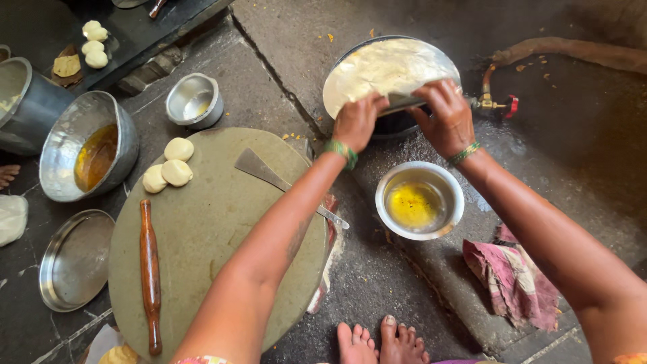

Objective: The person prepares flatbreads by rolling dough balls into thin circles, cooking them on a hot griddle with oil, and stacking the finished flatbreads in a basket. The person uses a rolling pin, a spatula, and a small bowl of oil during the process.

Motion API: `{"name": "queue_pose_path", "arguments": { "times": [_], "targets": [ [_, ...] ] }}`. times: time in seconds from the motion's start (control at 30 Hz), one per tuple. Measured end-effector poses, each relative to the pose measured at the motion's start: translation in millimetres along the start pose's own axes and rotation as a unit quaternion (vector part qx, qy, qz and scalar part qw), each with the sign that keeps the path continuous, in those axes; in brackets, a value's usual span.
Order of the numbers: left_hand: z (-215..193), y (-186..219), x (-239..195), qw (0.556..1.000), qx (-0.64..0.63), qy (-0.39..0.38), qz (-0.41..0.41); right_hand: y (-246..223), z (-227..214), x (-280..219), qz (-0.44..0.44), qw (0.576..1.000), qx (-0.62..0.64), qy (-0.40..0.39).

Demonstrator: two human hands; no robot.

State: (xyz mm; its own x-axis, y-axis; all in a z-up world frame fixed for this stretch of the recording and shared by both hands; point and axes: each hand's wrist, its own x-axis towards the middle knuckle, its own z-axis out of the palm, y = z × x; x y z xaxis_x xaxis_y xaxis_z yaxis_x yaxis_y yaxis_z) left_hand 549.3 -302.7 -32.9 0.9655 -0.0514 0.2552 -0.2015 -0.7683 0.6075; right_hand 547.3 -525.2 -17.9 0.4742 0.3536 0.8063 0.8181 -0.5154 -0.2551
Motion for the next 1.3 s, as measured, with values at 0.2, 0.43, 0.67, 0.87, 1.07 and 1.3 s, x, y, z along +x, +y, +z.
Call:
{"name": "queue_pose_path", "arguments": {
  "times": [0.2, 0.43, 0.67, 0.87, 1.07, 1.3],
  "targets": [
    [7, -40, 83, 0.998, -0.023, 0.017, -0.06, 12, 15, 18, -0.052, 0.998, -0.025, -0.014],
    [9, -55, 118, 0.988, -0.059, -0.008, -0.144, 30, 35, 30, -0.066, 0.995, -0.049, -0.05],
    [5, -57, 126, 0.985, -0.099, 0.0, -0.143, 25, 34, 36, -0.079, 0.985, -0.097, -0.118],
    [11, -65, 128, 0.983, -0.112, 0.018, -0.147, 34, 43, 13, -0.129, 0.98, -0.101, -0.111],
    [8, -62, 122, 0.986, -0.101, 0.017, -0.133, 24, 41, -27, -0.05, 0.985, -0.001, -0.163],
    [-3, -58, 130, 0.982, -0.106, 0.014, -0.156, 4, 30, -32, 0.009, 0.983, -0.011, -0.184]
  ]
}}
